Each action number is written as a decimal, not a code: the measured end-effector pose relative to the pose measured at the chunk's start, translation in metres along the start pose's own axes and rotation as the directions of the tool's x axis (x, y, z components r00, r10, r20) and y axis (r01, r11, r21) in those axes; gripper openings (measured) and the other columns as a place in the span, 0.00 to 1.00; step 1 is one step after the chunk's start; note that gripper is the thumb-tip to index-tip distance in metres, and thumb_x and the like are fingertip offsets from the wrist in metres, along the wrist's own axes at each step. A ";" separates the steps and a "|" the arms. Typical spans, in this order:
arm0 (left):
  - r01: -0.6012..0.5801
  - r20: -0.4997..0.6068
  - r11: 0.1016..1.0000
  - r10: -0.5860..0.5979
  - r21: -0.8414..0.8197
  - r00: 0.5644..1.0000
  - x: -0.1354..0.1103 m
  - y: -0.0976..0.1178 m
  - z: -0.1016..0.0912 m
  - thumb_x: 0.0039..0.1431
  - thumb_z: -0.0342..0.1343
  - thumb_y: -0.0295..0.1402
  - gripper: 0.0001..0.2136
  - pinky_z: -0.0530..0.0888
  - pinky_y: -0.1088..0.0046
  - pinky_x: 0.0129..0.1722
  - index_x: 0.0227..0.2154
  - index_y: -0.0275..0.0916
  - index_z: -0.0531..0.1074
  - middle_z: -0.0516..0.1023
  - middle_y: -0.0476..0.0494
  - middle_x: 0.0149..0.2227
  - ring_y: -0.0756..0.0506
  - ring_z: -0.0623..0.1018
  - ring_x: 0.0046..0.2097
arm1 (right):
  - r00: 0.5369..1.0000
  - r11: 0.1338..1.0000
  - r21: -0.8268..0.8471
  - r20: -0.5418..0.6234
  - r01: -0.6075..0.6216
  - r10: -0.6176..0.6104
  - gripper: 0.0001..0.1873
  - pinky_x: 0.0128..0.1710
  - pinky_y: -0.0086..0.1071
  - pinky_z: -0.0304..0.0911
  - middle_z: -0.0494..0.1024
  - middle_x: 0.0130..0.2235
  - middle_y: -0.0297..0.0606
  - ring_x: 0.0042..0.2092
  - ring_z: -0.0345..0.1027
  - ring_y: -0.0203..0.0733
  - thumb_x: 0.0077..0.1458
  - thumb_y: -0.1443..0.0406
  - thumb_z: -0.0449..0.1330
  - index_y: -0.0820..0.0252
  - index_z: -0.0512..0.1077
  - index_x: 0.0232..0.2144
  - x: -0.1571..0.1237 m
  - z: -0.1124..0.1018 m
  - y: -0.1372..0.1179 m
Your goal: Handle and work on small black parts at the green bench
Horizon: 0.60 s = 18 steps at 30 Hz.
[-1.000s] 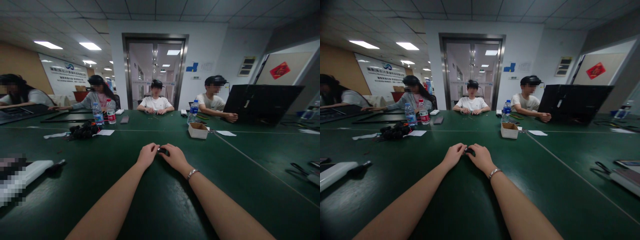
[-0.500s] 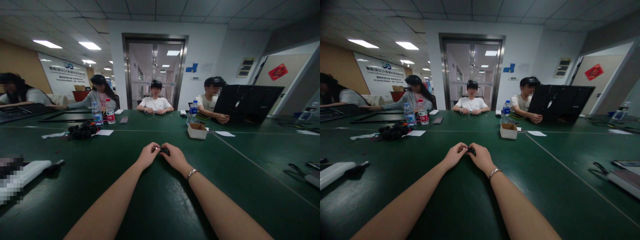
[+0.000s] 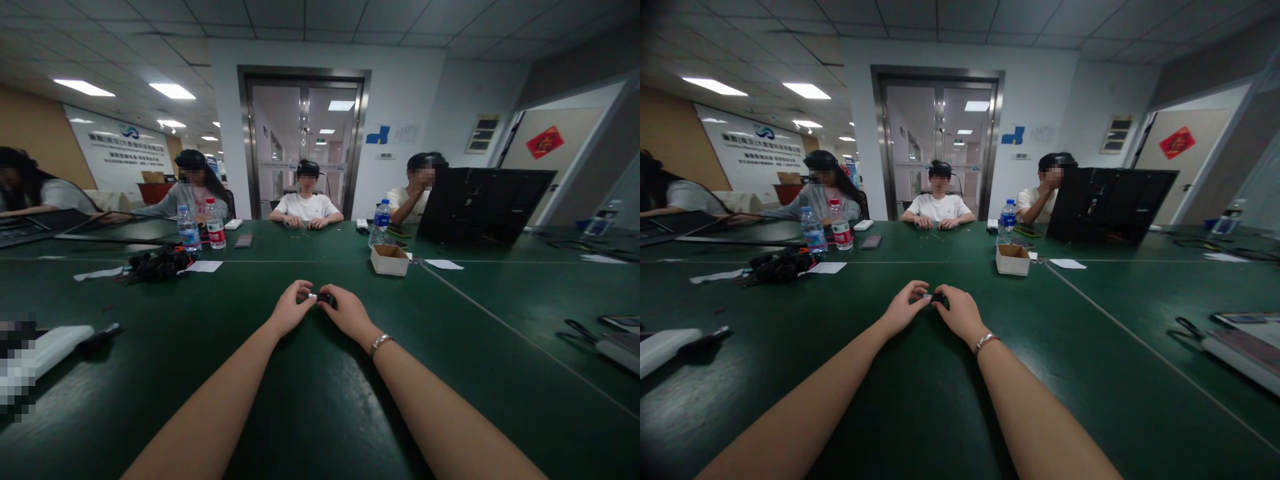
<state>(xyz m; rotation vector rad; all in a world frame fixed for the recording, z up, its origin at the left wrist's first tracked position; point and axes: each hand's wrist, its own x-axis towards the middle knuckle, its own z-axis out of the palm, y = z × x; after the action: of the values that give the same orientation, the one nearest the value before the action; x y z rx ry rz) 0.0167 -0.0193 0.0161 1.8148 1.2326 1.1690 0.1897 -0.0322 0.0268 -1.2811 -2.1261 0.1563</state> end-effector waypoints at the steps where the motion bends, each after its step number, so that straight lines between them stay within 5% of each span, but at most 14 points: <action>1: 0.035 -0.001 0.999 -0.035 0.013 0.999 0.000 -0.001 0.000 0.54 0.52 0.42 0.15 0.70 0.70 0.41 0.41 0.39 0.69 0.75 0.43 0.40 0.47 0.74 0.41 | 1.000 1.000 0.000 0.002 -0.002 0.002 0.10 0.40 0.33 0.60 0.76 0.41 0.36 0.41 0.68 0.40 0.54 0.63 0.57 0.54 0.69 0.41 0.000 0.000 0.000; 4: 0.092 0.033 0.991 -0.096 0.093 0.995 0.001 -0.003 0.000 0.59 0.43 0.46 0.18 0.70 0.70 0.38 0.33 0.38 0.71 0.75 0.46 0.31 0.47 0.74 0.34 | 1.000 1.000 0.000 0.016 -0.003 0.003 0.10 0.39 0.33 0.60 0.76 0.40 0.36 0.40 0.68 0.39 0.54 0.63 0.57 0.54 0.69 0.41 0.000 -0.001 -0.001; 10: -0.023 -0.008 1.000 0.023 0.010 1.000 0.001 -0.004 0.000 0.52 0.55 0.37 0.15 0.69 0.71 0.43 0.43 0.40 0.69 0.75 0.43 0.42 0.47 0.74 0.43 | 1.000 1.000 0.010 -0.004 0.013 -0.013 0.10 0.39 0.32 0.59 0.75 0.40 0.36 0.40 0.68 0.39 0.54 0.63 0.57 0.55 0.69 0.41 0.001 0.002 0.002; 15: 0.039 0.037 0.996 -0.041 0.075 0.998 0.001 -0.003 0.001 0.60 0.43 0.43 0.16 0.70 0.69 0.39 0.34 0.39 0.72 0.76 0.46 0.30 0.47 0.74 0.34 | 1.000 1.000 0.002 0.001 0.030 -0.030 0.10 0.39 0.32 0.59 0.76 0.39 0.35 0.38 0.68 0.38 0.53 0.64 0.57 0.55 0.69 0.40 0.001 0.002 0.002; 18: -0.033 0.043 0.999 0.032 0.042 0.999 -0.001 0.001 -0.001 0.55 0.51 0.36 0.10 0.70 0.70 0.42 0.37 0.39 0.71 0.76 0.45 0.37 0.47 0.75 0.40 | 1.000 1.000 0.005 -0.002 0.030 -0.030 0.10 0.39 0.32 0.59 0.75 0.40 0.35 0.40 0.68 0.39 0.53 0.64 0.57 0.55 0.69 0.40 0.001 0.001 0.001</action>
<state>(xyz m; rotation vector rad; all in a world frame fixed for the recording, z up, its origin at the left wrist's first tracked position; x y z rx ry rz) 0.0165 -0.0205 0.0170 1.8879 1.2165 1.1241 0.1899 -0.0309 0.0258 -1.2446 -2.1409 0.1477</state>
